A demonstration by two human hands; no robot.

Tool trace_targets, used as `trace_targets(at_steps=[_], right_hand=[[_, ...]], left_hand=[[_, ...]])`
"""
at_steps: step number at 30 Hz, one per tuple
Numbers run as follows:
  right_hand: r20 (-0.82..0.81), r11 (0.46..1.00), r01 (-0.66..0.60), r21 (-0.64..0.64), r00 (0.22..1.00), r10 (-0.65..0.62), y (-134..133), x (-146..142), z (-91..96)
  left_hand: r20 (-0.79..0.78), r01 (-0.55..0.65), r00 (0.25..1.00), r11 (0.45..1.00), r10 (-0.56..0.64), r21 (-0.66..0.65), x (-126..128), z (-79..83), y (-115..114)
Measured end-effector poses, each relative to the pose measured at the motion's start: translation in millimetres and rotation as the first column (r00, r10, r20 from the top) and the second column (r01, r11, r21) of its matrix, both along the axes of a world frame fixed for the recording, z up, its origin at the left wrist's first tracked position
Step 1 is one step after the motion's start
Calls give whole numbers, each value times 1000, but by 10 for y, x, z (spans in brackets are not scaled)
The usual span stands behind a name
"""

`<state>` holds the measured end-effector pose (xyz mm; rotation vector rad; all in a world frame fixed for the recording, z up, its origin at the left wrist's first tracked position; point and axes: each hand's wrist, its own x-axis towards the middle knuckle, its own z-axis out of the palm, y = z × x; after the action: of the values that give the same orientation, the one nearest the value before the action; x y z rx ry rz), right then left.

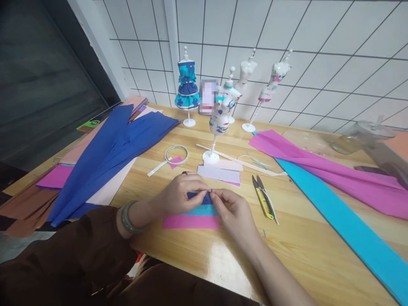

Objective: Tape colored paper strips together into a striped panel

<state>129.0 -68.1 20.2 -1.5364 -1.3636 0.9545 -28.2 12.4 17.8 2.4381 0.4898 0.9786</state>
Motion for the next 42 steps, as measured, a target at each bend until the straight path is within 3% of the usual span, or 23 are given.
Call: trace_targets(at_steps=[42], right_hand=[[39, 1000, 3, 15, 999, -4, 2, -8, -5]], left_hand=[[-69, -45, 996, 994, 51, 96, 3, -40, 2]])
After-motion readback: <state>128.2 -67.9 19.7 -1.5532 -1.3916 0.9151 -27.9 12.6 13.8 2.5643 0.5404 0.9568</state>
